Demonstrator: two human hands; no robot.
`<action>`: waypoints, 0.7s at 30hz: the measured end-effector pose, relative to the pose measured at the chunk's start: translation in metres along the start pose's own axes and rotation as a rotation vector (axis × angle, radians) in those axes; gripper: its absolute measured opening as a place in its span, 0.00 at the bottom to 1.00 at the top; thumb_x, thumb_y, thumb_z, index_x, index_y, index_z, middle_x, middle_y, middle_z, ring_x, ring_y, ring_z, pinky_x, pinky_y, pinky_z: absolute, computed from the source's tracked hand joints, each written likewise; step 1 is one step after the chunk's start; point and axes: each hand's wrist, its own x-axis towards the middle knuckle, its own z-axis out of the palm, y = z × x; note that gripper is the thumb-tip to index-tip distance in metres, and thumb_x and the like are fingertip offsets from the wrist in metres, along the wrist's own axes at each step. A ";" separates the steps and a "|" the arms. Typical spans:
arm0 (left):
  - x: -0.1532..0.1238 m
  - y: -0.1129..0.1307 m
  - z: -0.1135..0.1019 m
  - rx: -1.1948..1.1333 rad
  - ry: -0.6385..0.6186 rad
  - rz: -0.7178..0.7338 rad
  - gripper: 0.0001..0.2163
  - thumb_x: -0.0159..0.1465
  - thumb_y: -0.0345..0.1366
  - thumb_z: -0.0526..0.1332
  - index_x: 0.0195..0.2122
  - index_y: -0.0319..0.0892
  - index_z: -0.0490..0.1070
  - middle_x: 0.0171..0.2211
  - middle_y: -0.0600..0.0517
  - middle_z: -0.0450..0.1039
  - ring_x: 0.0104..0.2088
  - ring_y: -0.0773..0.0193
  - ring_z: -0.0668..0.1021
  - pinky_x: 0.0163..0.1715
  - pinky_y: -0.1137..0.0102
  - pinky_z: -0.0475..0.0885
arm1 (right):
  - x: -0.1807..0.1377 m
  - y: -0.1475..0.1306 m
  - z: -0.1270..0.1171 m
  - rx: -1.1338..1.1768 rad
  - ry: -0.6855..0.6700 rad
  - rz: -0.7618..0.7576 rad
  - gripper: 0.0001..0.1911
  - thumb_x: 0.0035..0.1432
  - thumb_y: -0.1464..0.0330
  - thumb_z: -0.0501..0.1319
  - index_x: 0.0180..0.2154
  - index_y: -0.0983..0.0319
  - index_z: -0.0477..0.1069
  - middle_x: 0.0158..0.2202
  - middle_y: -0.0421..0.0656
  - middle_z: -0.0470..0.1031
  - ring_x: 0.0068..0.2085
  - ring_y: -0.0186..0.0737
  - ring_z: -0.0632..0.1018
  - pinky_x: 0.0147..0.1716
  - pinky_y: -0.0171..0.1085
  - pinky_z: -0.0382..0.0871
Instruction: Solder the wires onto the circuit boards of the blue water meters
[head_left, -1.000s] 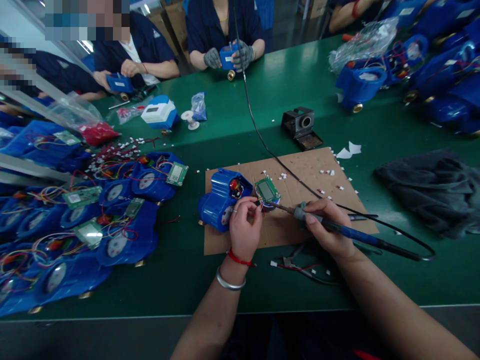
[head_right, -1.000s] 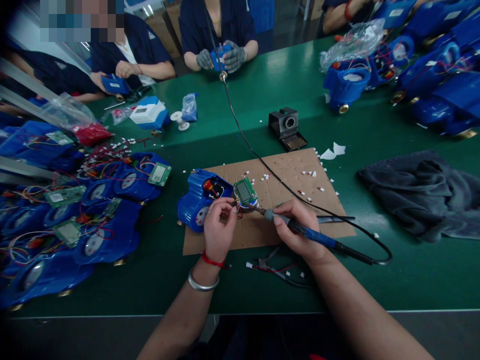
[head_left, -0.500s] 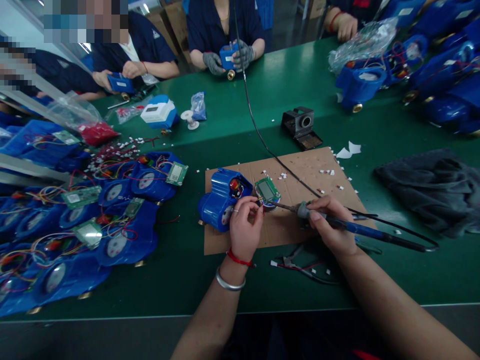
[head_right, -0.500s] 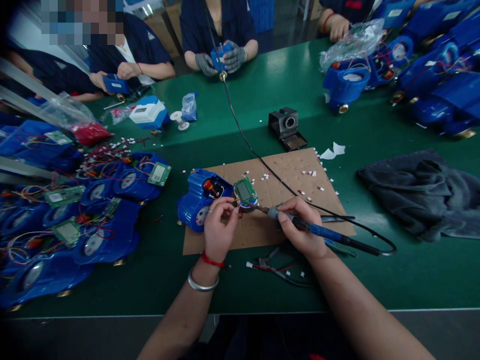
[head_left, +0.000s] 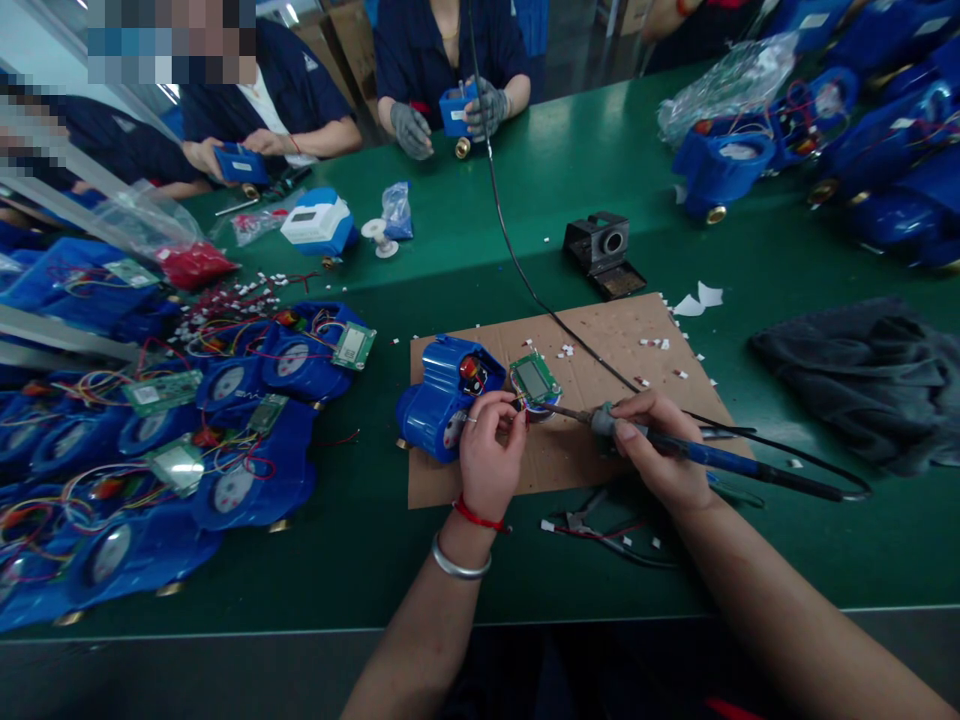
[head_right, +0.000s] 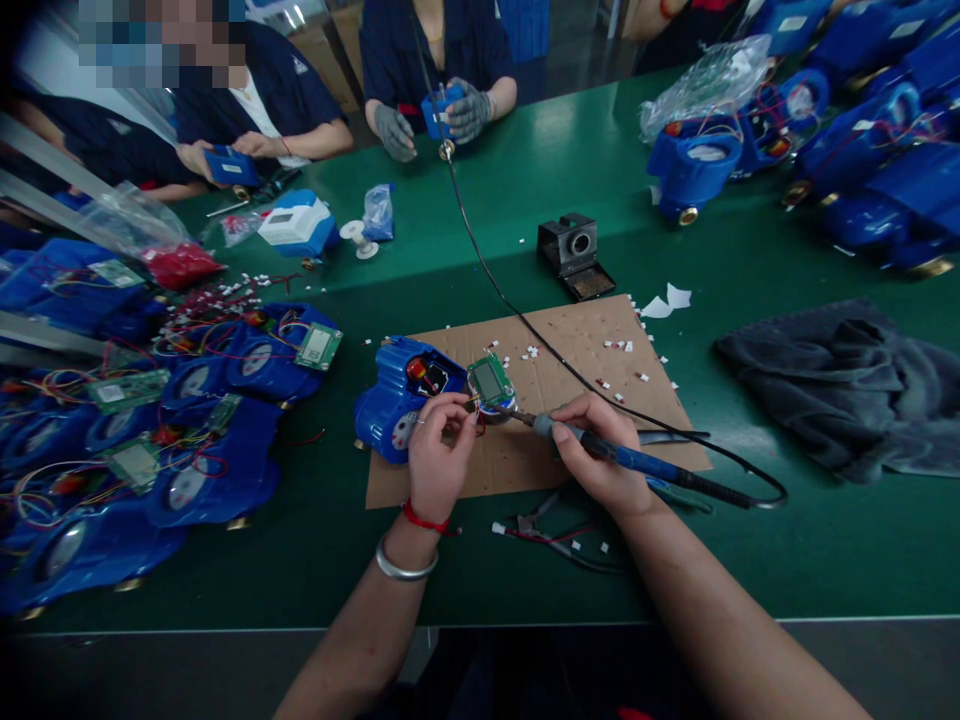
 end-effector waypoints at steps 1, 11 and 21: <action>0.000 0.000 0.000 -0.001 0.001 -0.001 0.04 0.63 0.27 0.60 0.32 0.41 0.67 0.43 0.48 0.71 0.38 0.64 0.75 0.34 0.69 0.72 | 0.000 0.000 0.000 0.017 0.005 0.003 0.06 0.59 0.63 0.62 0.36 0.59 0.70 0.24 0.38 0.72 0.22 0.34 0.71 0.20 0.33 0.63; 0.000 -0.001 0.001 0.005 0.004 0.004 0.04 0.64 0.27 0.60 0.32 0.41 0.67 0.43 0.48 0.71 0.37 0.65 0.75 0.34 0.70 0.72 | 0.002 -0.002 0.000 0.035 -0.012 0.049 0.07 0.59 0.63 0.62 0.36 0.59 0.69 0.24 0.39 0.71 0.22 0.34 0.70 0.21 0.33 0.62; -0.001 -0.002 0.002 0.003 0.004 0.001 0.04 0.64 0.28 0.60 0.32 0.41 0.67 0.43 0.48 0.71 0.37 0.65 0.74 0.34 0.70 0.71 | 0.002 -0.002 0.000 0.041 -0.001 0.038 0.07 0.59 0.62 0.62 0.36 0.59 0.70 0.24 0.39 0.72 0.22 0.34 0.71 0.22 0.34 0.63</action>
